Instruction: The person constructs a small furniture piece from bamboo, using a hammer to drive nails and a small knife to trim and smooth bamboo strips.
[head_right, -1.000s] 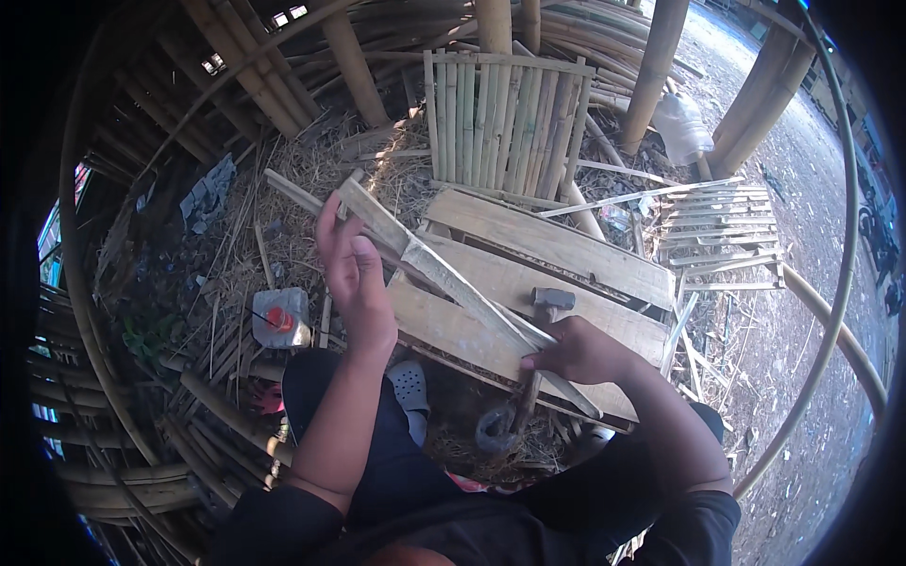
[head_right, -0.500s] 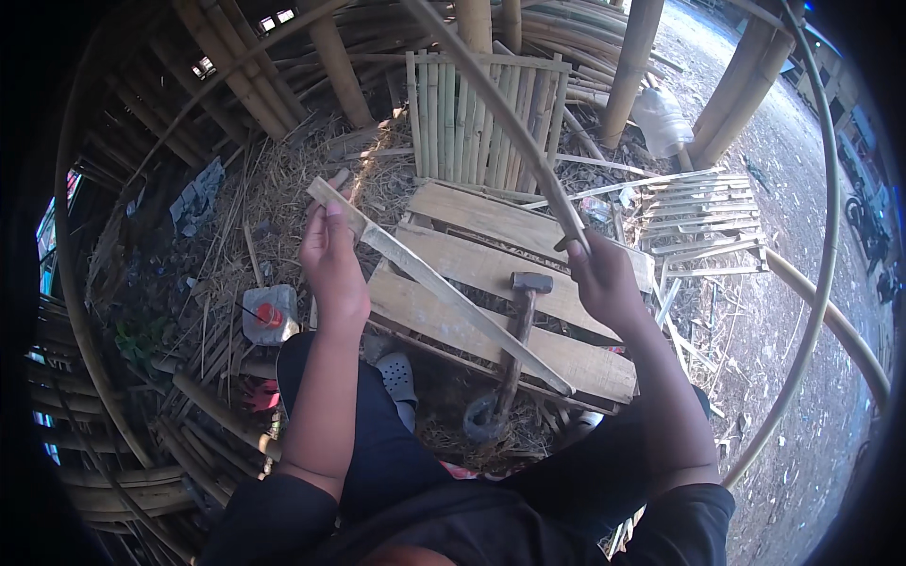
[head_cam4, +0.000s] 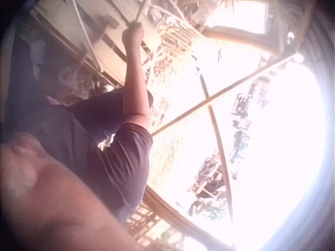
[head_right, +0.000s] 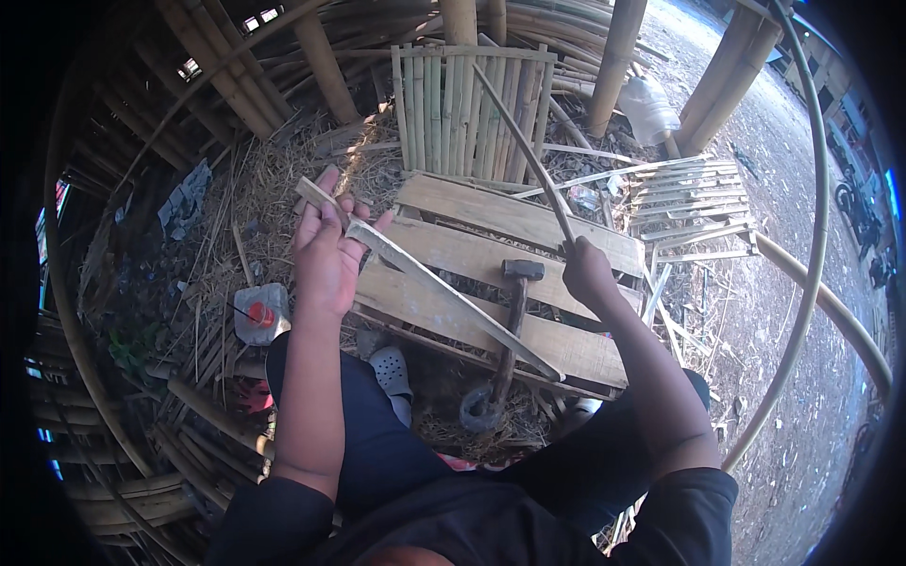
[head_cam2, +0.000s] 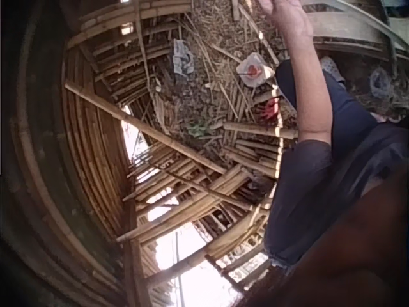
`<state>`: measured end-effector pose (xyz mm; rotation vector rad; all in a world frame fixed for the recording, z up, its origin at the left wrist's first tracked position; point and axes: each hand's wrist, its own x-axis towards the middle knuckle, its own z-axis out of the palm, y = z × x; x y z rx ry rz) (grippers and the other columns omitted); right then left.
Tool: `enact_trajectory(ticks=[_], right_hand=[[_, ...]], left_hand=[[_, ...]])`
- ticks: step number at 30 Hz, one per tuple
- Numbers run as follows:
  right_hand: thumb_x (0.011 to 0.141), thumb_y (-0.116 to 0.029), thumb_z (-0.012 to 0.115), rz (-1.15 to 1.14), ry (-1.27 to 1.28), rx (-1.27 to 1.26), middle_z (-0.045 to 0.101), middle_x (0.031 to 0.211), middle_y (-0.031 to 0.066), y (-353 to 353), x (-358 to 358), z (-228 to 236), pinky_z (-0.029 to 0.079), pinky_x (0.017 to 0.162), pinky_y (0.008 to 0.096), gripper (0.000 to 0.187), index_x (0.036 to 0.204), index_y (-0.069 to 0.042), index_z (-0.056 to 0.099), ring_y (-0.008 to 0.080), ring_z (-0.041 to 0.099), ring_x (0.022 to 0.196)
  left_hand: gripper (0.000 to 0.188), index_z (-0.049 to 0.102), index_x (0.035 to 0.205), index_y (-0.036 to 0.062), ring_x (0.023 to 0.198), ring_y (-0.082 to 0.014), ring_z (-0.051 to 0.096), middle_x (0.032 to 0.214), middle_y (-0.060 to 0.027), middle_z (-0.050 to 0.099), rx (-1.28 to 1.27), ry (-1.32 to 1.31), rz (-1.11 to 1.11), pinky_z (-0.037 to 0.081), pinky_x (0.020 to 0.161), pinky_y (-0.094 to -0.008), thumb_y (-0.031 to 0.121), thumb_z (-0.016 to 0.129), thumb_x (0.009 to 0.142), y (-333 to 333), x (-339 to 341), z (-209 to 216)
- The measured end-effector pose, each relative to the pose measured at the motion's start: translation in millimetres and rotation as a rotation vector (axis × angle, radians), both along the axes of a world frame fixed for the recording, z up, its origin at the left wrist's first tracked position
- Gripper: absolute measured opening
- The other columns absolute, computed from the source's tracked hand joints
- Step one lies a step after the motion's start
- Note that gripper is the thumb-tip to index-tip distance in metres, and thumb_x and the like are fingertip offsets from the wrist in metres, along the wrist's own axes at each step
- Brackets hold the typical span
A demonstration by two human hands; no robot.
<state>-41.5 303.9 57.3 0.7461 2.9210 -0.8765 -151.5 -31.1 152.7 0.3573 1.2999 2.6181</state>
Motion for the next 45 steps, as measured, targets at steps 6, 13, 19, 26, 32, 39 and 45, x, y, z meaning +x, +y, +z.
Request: enact_trajectory(ticks=[6, 13, 19, 26, 32, 39, 45], right_hand=[[0.107, -0.042, 0.041, -0.171, -0.059, -0.479, 0.046, 0.061, 0.0010, -1, -12, 34, 0.036, 0.036, 0.0300, 0.042, 0.101, -0.004, 0.057, 0.0119, 0.045, 0.043], [0.101, -0.030, 0.058, 0.008, 0.445, 0.046, 0.061, 0.068, 0.0065, 63, -18, 26, 0.042, 0.060, 0.0347, 0.034, 0.087, 0.001, 0.060, 0.0152, 0.053, 0.062], [0.098, -0.046, 0.061, 0.052, 0.574, -0.071, 0.053, 0.061, 0.0065, 59, -5, 59, 0.034, 0.056, 0.0342, 0.055, 0.074, 0.003, 0.059, 0.0118, 0.044, 0.061], [0.090, -0.059, 0.066, 0.163, 0.538, 0.120, 0.041, 0.046, 0.0065, 58, 1, 72, 0.029, 0.047, 0.0383, 0.071, 0.056, 0.001, 0.048, 0.0156, 0.036, 0.047], [0.089, -0.062, 0.065, 0.202, 0.543, 0.235, 0.042, 0.046, 0.0052, 70, 11, 96, 0.031, 0.046, 0.0373, 0.072, 0.054, -0.001, 0.052, 0.0161, 0.041, 0.045], [0.090, -0.053, 0.069, 0.252, 0.588, 0.268, 0.042, 0.047, 0.0044, 94, 17, 107, 0.031, 0.046, 0.0358, 0.063, 0.057, -0.001, 0.054, 0.0146, 0.039, 0.046], [0.092, -0.050, 0.067, 0.266, 0.520, 0.269, 0.048, 0.054, 0.0071, 94, 18, 110, 0.033, 0.050, 0.0356, 0.058, 0.066, 0.001, 0.060, 0.0156, 0.042, 0.052]], left_hand=[[0.048, 0.033, 0.151, 0.0021, 0.095, -0.0160, 0.061, 0.103, -0.0057, 0.056, -0.052, 0.025, 0.014, 0.057, 0.098, -0.0496, 0.020, 0.043, 0.108, 7, 3, 8], [0.054, 0.034, 0.150, 0.0009, 0.092, -0.0167, 0.066, 0.101, -0.0087, 0.061, -0.142, 0.114, 0.071, 0.064, 0.084, -0.0416, 0.025, 0.051, 0.106, 10, 3, 10], [0.049, 0.040, 0.147, 0.0024, 0.098, -0.0200, 0.068, 0.106, -0.0103, 0.064, -0.208, 0.105, 0.123, 0.064, 0.082, -0.0393, 0.025, 0.051, 0.106, 14, 4, 12], [0.033, 0.053, 0.125, 0.0011, 0.097, -0.0218, 0.069, 0.107, -0.0110, 0.064, -0.211, 0.166, 0.136, 0.065, 0.080, -0.0387, 0.026, 0.053, 0.105, 24, 2, 15], [0.034, 0.053, 0.128, 0.0012, 0.097, -0.0218, 0.069, 0.107, -0.0110, 0.065, -0.195, 0.186, 0.093, 0.064, 0.080, -0.0382, 0.026, 0.053, 0.104, 26, 0, 16], [0.054, 0.045, 0.144, 0.0017, 0.102, -0.0242, 0.070, 0.113, -0.0130, 0.065, -0.106, 0.246, 0.035, 0.062, 0.085, -0.0387, 0.034, 0.056, 0.102, 23, 5, 23], [0.060, 0.050, 0.140, 0.0026, 0.095, -0.0213, 0.072, 0.109, -0.0105, 0.068, -0.176, 0.142, 0.109, 0.065, 0.077, -0.0358, 0.046, 0.058, 0.099, 22, 0, 19]])
